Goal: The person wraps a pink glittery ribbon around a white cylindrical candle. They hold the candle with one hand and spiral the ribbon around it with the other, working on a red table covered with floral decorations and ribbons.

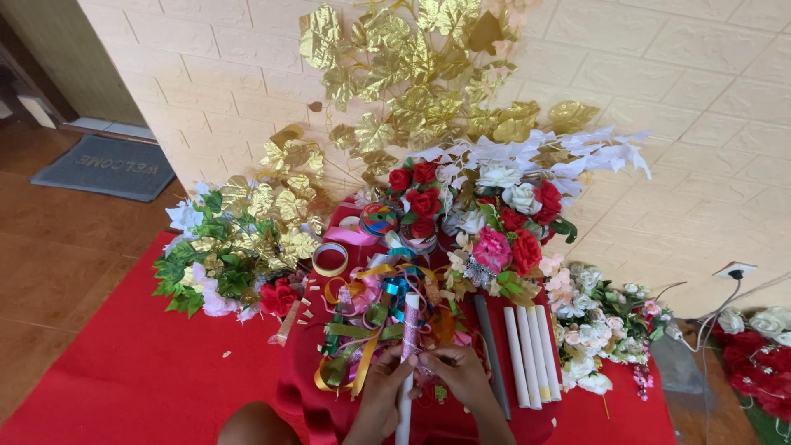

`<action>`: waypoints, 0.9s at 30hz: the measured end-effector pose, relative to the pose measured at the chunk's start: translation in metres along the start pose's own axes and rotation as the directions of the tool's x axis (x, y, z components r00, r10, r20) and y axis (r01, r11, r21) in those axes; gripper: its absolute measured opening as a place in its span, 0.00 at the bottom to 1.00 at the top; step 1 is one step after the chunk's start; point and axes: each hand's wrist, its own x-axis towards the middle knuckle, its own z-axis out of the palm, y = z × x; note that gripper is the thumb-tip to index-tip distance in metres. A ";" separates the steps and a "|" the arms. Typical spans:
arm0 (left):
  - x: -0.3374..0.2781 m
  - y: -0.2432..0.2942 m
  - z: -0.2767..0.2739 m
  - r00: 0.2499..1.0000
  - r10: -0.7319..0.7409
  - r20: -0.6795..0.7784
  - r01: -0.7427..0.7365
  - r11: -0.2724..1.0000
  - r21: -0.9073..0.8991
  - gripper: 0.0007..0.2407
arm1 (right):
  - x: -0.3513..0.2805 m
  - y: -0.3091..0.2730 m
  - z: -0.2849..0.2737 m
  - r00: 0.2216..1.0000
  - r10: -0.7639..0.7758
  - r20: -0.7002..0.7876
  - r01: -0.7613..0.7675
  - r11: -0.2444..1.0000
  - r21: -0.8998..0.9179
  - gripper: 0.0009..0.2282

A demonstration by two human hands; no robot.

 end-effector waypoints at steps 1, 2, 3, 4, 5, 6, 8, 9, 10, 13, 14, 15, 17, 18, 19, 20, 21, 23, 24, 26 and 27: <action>-0.003 0.002 0.003 1.000 0.001 -0.002 -0.001 1.000 0.000 0.10 | 0.000 0.001 0.000 1.000 0.001 0.002 -0.001 1.000 0.001 0.09; -0.007 0.004 0.005 1.000 0.009 0.004 -0.009 1.000 0.002 0.10 | 0.001 0.002 -0.001 1.000 0.006 0.004 -0.006 1.000 -0.019 0.08; -0.010 0.006 0.008 1.000 0.016 0.010 -0.016 1.000 0.006 0.11 | 0.002 0.003 -0.001 1.000 0.011 0.005 -0.011 0.999 -0.038 0.08; -0.008 0.006 0.007 1.000 0.016 0.009 -0.016 1.000 0.007 0.11 | 0.002 0.002 -0.001 1.000 0.011 0.006 -0.011 0.999 -0.037 0.08; -0.006 0.006 0.006 1.000 0.011 -0.007 -0.011 1.000 0.029 0.12 | 0.002 0.002 -0.001 1.000 0.019 0.002 -0.019 0.999 -0.036 0.08; -0.005 0.005 0.004 1.000 0.007 -0.023 -0.006 0.999 0.050 0.13 | 0.002 0.002 -0.001 1.000 0.028 -0.001 -0.028 0.999 -0.035 0.08; 0.001 0.001 -0.002 0.999 0.016 -0.043 -0.014 0.999 0.052 0.13 | 0.002 0.003 -0.001 1.000 0.015 -0.001 -0.015 1.000 -0.012 0.09; 0.003 -0.002 -0.004 0.998 0.028 -0.062 -0.024 0.998 0.052 0.13 | 0.002 0.003 -0.001 1.000 0.001 0.000 -0.001 1.000 0.008 0.09; 0.005 -0.003 -0.006 0.998 0.027 -0.061 -0.023 0.998 0.054 0.13 | 0.002 0.004 -0.001 1.000 0.001 -0.002 -0.001 1.000 0.009 0.09; 0.003 -0.002 -0.004 0.996 0.085 -0.027 -0.082 0.991 0.107 0.10 | 0.003 0.007 0.000 1.000 0.004 -0.016 -0.004 1.000 -0.026 0.09; -0.003 0.003 0.001 0.997 0.062 -0.047 -0.055 0.988 0.144 0.11 | 0.002 0.006 0.000 1.000 -0.002 -0.015 0.001 0.999 -0.037 0.09; -0.008 0.009 0.006 0.997 0.041 -0.068 -0.028 0.983 0.181 0.11 | 0.002 0.005 0.000 1.000 -0.009 -0.014 0.008 0.999 -0.047 0.08; -0.012 0.012 0.009 0.998 0.036 -0.044 -0.027 0.982 0.189 0.12 | 0.002 0.002 0.000 1.000 0.004 -0.019 -0.005 0.999 -0.052 0.08; -0.013 0.013 0.011 0.999 0.030 -0.020 -0.025 0.980 0.197 0.12 | 0.001 0.001 0.000 1.000 0.018 -0.025 -0.019 0.998 -0.057 0.08; -0.011 0.010 0.008 0.999 0.029 -0.020 -0.025 0.980 0.197 0.12 | 0.001 -0.001 0.001 1.000 0.018 -0.025 -0.020 0.998 -0.056 0.08; -0.008 0.007 0.005 0.999 0.043 0.002 -0.043 0.992 0.116 0.10 | 0.001 -0.003 0.002 1.000 -0.004 -0.012 0.003 0.999 -0.040 0.08; -0.006 0.004 0.003 0.998 0.058 0.023 -0.059 0.998 0.032 0.09 | 0.000 -0.005 0.002 1.000 -0.026 0.001 0.026 0.999 -0.024 0.08; -0.007 0.004 0.003 0.998 0.058 0.038 -0.059 0.997 0.040 0.08 | -0.001 -0.003 0.002 1.000 0.001 -0.004 -0.002 1.000 -0.030 0.08; -0.007 0.004 0.002 0.997 0.059 0.054 -0.061 0.997 0.048 0.08 | -0.001 -0.003 0.002 1.000 0.027 -0.009 -0.028 0.999 -0.036 0.08; -0.010 0.005 0.007 0.999 0.038 0.016 -0.038 0.998 0.040 0.10 | -0.001 -0.002 0.002 0.999 0.050 -0.019 -0.050 0.998 -0.045 0.08; -0.011 0.007 0.010 1.000 0.017 -0.019 -0.016 0.999 0.037 0.15 | -0.001 -0.002 0.002 0.997 0.068 -0.033 -0.069 0.996 -0.049 0.08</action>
